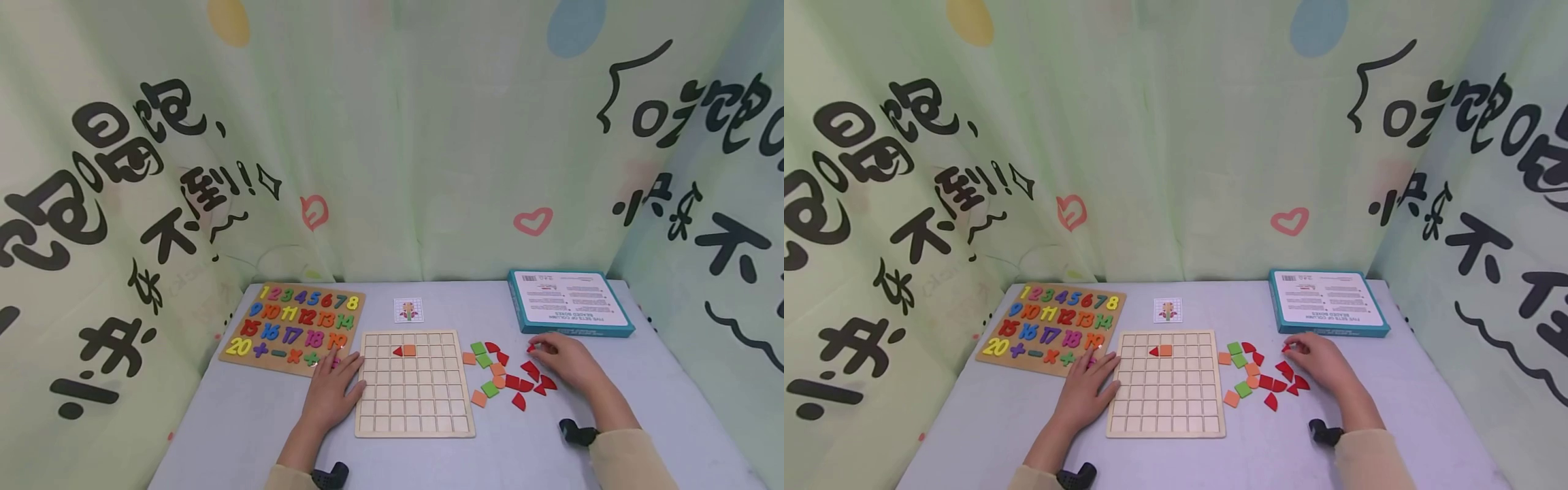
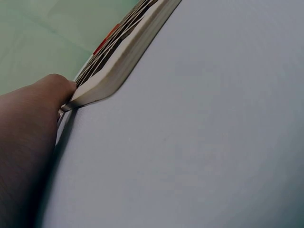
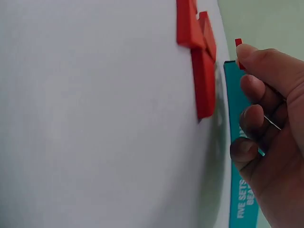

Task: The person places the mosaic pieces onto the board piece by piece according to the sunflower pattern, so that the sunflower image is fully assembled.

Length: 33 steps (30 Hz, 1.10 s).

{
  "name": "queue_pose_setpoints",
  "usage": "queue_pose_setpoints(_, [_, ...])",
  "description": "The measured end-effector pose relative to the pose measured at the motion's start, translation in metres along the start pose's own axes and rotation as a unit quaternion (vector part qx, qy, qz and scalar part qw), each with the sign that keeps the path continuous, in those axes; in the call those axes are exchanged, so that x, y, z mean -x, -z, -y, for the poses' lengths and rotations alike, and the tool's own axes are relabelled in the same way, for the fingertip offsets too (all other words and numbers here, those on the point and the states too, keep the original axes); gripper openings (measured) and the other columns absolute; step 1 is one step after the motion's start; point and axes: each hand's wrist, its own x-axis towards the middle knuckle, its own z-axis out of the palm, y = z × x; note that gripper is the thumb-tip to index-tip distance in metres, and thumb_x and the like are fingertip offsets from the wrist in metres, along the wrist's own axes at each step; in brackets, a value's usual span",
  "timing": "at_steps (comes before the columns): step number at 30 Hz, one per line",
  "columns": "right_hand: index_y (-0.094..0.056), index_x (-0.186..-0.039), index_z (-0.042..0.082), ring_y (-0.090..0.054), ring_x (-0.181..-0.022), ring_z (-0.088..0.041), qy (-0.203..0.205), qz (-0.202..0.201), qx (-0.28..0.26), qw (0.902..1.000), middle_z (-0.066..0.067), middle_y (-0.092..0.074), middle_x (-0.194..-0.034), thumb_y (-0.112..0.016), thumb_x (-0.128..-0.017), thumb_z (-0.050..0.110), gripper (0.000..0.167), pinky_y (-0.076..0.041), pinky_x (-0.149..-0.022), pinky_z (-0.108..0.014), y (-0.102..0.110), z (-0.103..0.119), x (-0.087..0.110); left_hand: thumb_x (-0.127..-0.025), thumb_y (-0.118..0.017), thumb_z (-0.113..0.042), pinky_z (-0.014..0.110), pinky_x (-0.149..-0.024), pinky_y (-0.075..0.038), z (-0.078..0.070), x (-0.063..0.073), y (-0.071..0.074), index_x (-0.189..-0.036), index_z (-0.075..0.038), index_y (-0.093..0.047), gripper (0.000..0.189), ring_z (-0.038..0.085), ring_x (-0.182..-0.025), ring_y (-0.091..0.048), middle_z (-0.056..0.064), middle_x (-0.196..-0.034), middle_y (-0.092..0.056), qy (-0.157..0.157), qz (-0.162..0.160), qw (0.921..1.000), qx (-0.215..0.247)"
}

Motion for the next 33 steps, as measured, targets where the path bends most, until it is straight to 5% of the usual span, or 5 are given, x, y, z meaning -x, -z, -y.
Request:
queue_pose_setpoints(11, [-0.065,-0.125,0.012,-0.055,-0.092,-0.022,0.044,-0.002,0.003,0.9990,-0.007,-0.063,-0.106,-0.076,-0.087,0.023,0.041,-0.054,-0.068,-0.025,0.002,0.053,-0.012,-0.094,-0.059,-0.050,0.056,-0.123,-0.018,-0.001,0.000,0.002,-0.143,-0.028,-0.053,0.054,0.032,-0.152,-0.021,-0.006,-0.151,-0.049,0.002,0.005,1.0000,0.003])
queue_pose_setpoints(24, [-0.071,-0.116,0.019,-0.053,-0.091,-0.018,0.073,0.039,-0.017,0.9964,0.001,-0.063,-0.105,-0.072,-0.091,0.026,0.027,-0.052,-0.071,-0.025,-0.048,0.125,-0.037,-0.094,-0.059,-0.050,0.056,-0.124,-0.018,-0.001,0.000,0.003,-0.143,-0.028,-0.053,0.054,0.032,-0.152,-0.021,-0.007,-0.151,-0.049,0.004,0.007,1.0000,0.005])
queue_pose_setpoints(33, [-0.073,-0.110,0.020,-0.054,-0.089,-0.014,0.104,0.051,-0.022,0.9930,0.006,-0.062,-0.102,-0.073,-0.089,0.026,0.022,-0.052,-0.079,-0.028,-0.085,0.153,-0.047,-0.093,-0.060,-0.050,0.056,-0.123,-0.019,0.002,-0.001,-0.001,-0.143,-0.028,-0.054,0.054,0.031,-0.152,-0.022,-0.008,-0.150,-0.050,-0.002,-0.003,1.0000,0.001])
